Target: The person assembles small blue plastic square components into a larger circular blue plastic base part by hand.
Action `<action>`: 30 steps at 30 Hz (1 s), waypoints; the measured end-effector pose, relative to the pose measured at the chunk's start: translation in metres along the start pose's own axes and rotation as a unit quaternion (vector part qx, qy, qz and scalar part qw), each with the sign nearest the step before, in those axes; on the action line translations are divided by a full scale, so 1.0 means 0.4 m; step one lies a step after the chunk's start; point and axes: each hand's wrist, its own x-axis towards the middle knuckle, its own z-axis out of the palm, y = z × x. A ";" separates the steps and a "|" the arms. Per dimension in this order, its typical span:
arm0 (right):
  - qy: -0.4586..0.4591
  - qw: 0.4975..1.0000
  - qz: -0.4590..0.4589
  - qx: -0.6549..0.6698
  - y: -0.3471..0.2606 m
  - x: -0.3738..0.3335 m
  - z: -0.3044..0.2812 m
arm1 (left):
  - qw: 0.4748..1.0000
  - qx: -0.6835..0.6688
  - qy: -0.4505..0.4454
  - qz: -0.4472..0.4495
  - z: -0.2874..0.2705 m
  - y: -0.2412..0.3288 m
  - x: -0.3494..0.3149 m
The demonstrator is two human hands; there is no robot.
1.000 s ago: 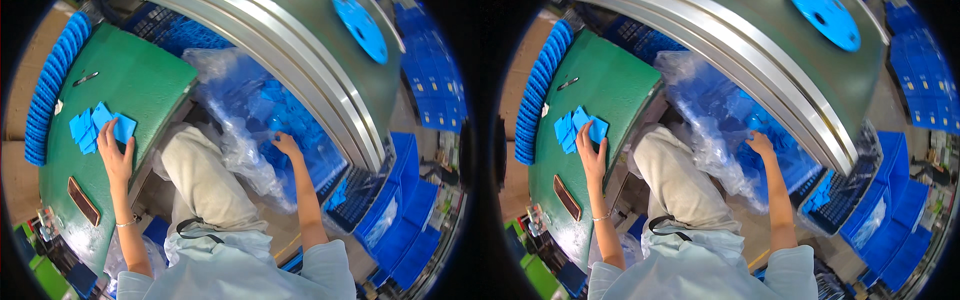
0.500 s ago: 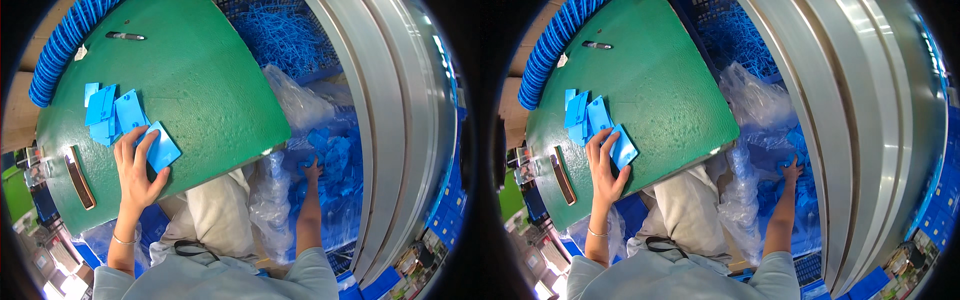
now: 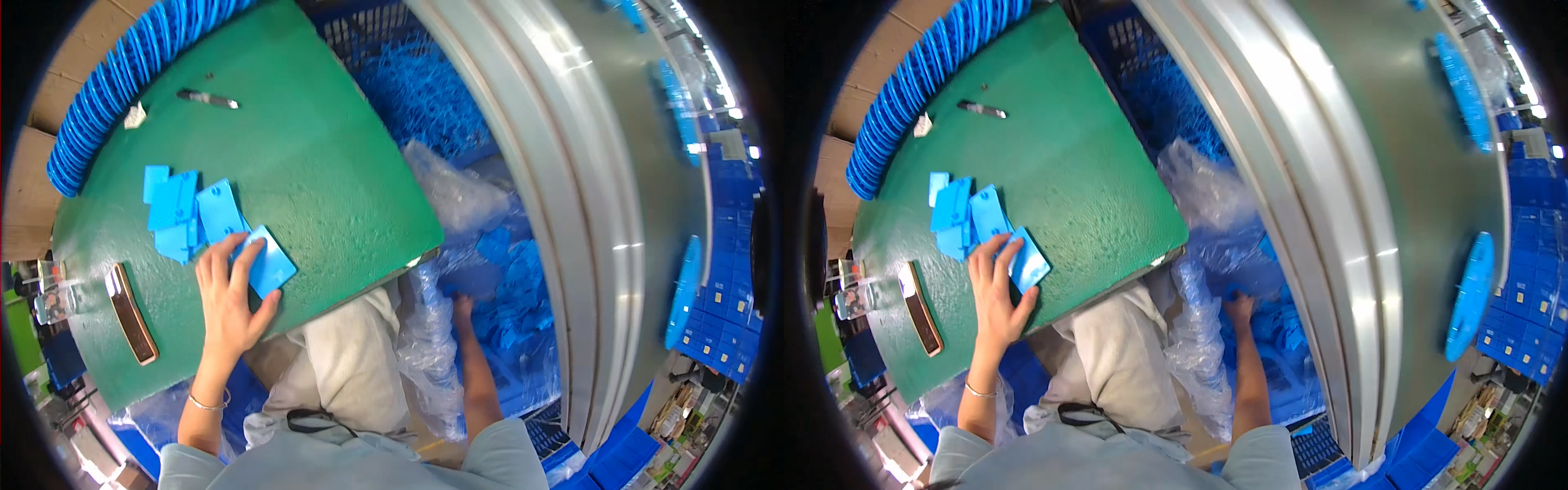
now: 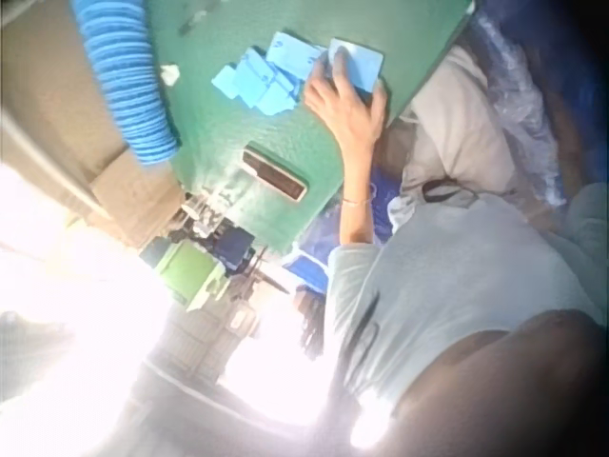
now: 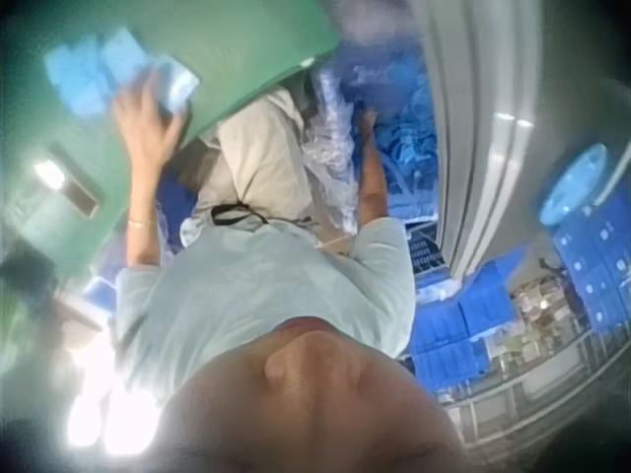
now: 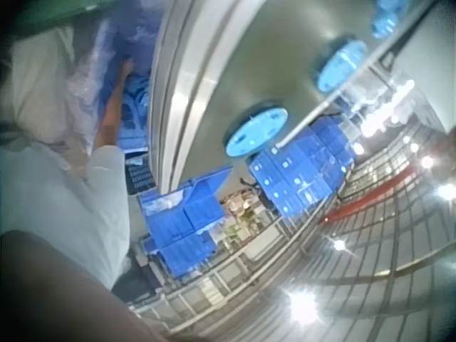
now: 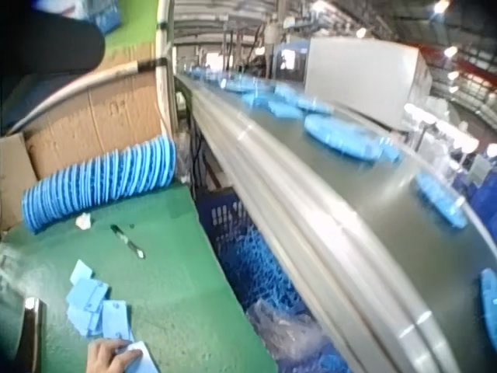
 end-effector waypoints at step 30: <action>0.222 0.897 -0.315 0.216 -1.263 -0.204 -0.475 | 0.945 -0.217 0.222 -0.100 -0.029 -0.200 -0.202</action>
